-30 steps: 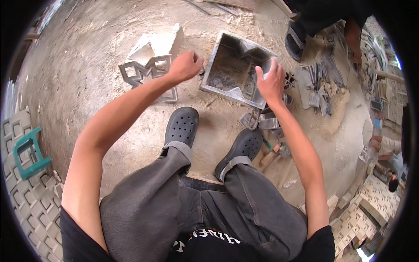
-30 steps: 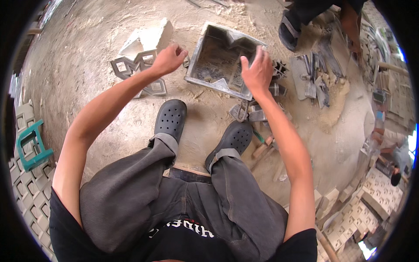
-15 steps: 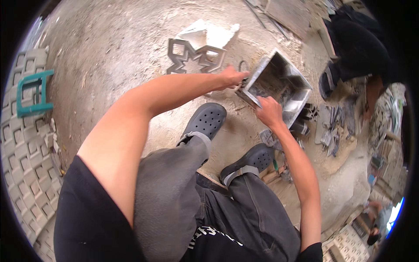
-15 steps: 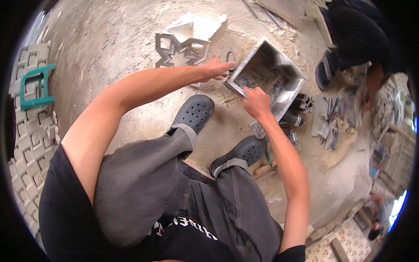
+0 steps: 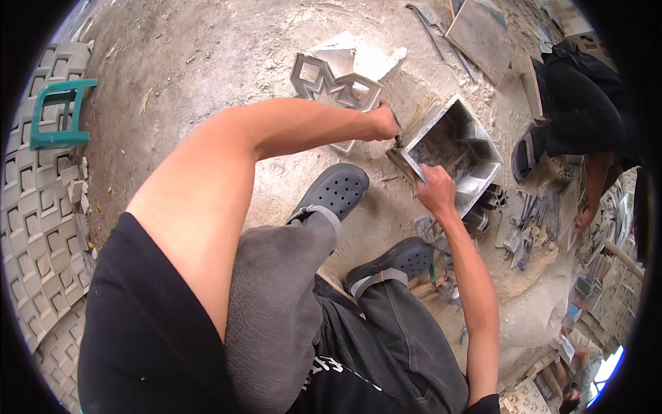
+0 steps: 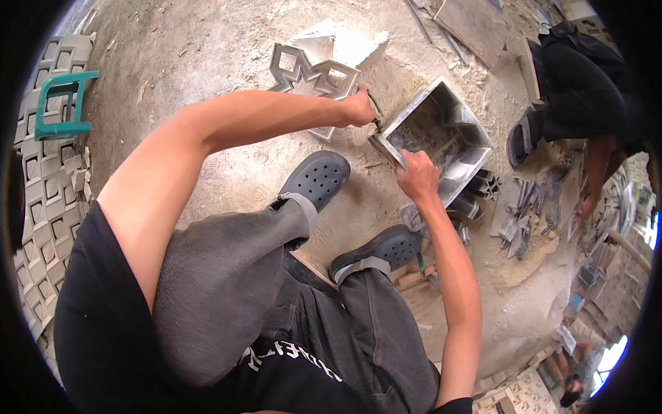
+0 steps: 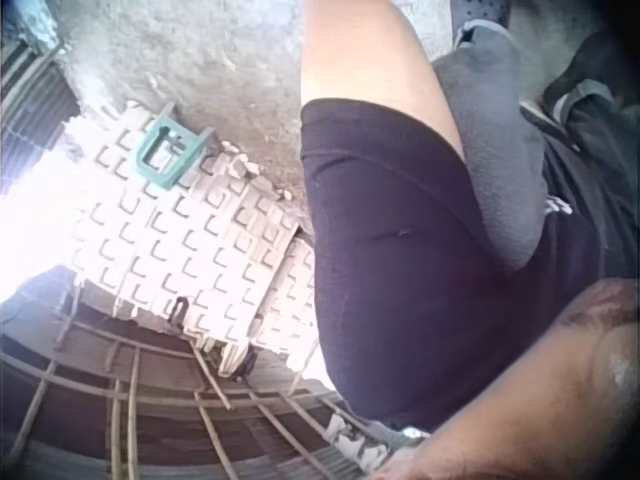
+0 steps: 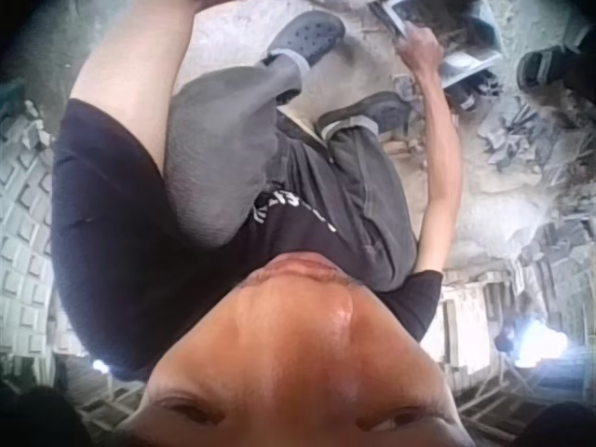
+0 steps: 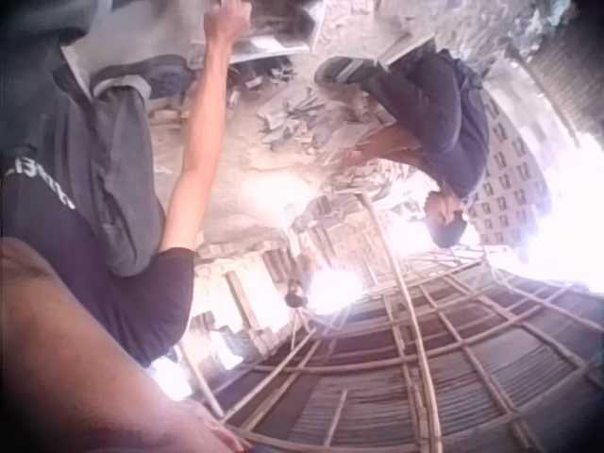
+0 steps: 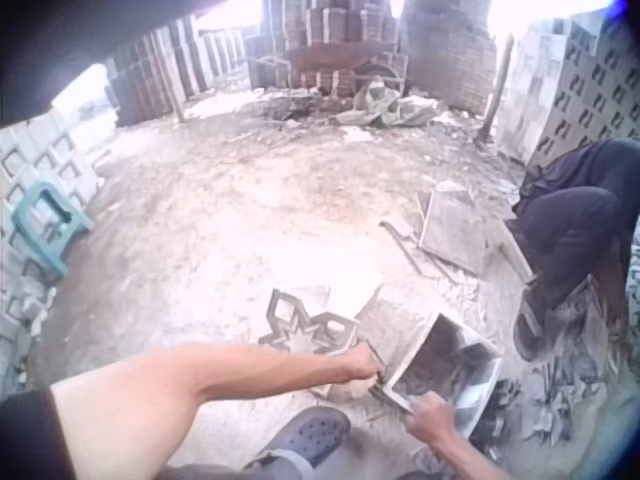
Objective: The person removes a decorative cement vent block from a metal mold, cleans the mold with a brush, and then reassembles the metal mold pieces for the next block.
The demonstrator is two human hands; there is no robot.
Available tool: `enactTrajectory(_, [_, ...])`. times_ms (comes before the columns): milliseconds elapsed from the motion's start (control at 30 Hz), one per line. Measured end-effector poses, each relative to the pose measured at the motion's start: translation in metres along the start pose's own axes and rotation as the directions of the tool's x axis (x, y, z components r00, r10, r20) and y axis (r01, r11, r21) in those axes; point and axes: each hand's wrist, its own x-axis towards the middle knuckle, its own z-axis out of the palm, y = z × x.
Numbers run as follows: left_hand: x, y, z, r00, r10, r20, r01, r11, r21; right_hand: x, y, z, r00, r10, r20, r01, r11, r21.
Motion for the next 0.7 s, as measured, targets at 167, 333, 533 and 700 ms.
enactTrajectory(167, [-0.026,-0.004,-0.006,0.958,-0.197,0.207,0.232,0.96,-0.159,0.003,-0.002,0.001,0.999,-0.032,0.015,0.032,0.999,0.013])
enactTrajectory(333, [-0.065,-0.001,-0.006,0.854,-0.195,0.481,0.253,0.966,-0.057,0.003,-0.002,-0.002,0.999,-0.026,0.042,0.027,0.999,-0.017])
enactTrajectory(533, [-0.055,0.009,-0.023,0.868,0.04,0.495,-0.344,0.767,0.542,0.003,0.002,0.001,0.999,-0.047,0.006,0.047,0.999,-0.008])
enactTrajectory(700, [-0.033,-0.031,-0.007,0.821,0.543,0.177,-0.571,0.771,0.284,0.005,0.0,0.006,0.998,-0.059,-0.01,0.059,0.998,0.013])
